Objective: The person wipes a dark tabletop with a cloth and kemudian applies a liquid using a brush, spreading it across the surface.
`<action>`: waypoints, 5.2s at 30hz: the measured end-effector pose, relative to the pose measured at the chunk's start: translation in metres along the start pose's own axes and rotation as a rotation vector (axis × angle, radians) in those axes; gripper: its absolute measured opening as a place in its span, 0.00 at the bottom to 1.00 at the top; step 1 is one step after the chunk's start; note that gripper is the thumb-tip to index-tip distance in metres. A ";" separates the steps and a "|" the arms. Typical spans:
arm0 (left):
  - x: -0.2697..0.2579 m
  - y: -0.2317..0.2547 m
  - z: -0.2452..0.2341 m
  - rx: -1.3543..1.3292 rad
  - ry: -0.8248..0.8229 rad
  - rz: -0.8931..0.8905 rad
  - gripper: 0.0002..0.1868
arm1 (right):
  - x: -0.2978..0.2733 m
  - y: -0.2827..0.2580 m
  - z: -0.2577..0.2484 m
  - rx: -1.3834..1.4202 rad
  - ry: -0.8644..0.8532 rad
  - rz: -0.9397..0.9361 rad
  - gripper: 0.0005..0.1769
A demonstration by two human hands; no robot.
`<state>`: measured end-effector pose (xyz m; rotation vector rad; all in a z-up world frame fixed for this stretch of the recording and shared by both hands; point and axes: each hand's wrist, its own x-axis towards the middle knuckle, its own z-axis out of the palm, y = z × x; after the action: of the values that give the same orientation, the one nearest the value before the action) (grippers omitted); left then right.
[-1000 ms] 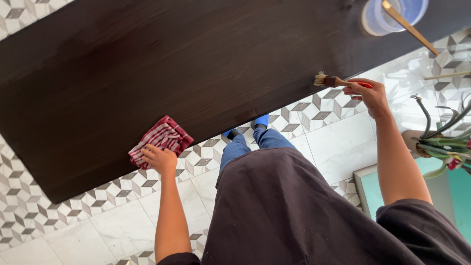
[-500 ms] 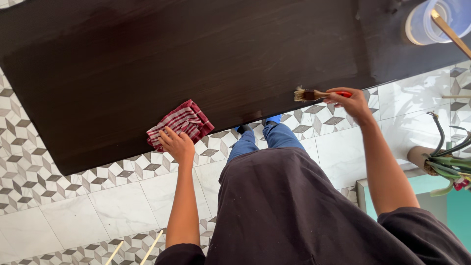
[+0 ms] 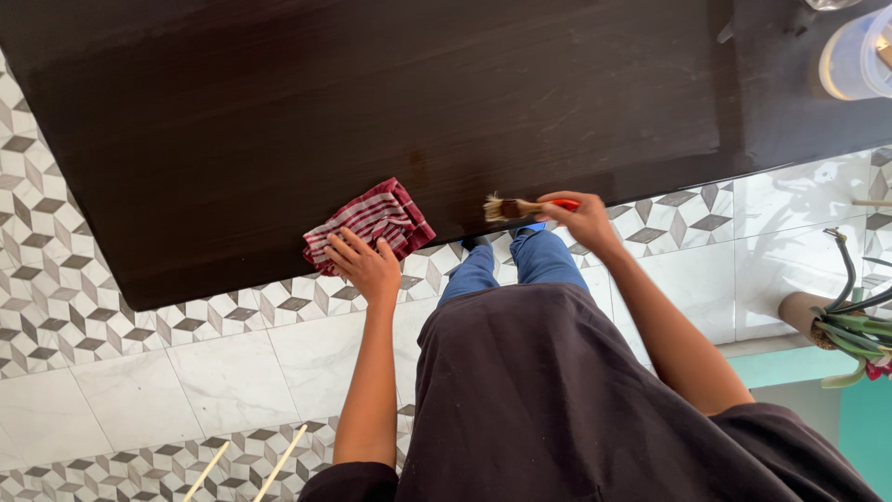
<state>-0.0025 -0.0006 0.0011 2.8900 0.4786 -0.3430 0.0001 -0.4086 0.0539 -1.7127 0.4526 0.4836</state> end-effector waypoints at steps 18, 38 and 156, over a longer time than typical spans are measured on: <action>0.011 -0.012 -0.009 0.022 -0.017 0.046 0.50 | -0.013 -0.063 0.110 -0.012 -0.009 -0.020 0.19; 0.011 0.000 -0.003 0.007 -0.025 -0.008 0.48 | -0.033 -0.024 0.030 0.162 0.235 -0.001 0.20; 0.028 0.014 -0.020 -0.035 -0.138 0.049 0.53 | 0.017 -0.102 0.127 -0.111 0.069 -0.025 0.18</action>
<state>0.0320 -0.0014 0.0152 2.8148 0.3857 -0.5168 0.0606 -0.2657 0.1053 -1.8440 0.4602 0.4396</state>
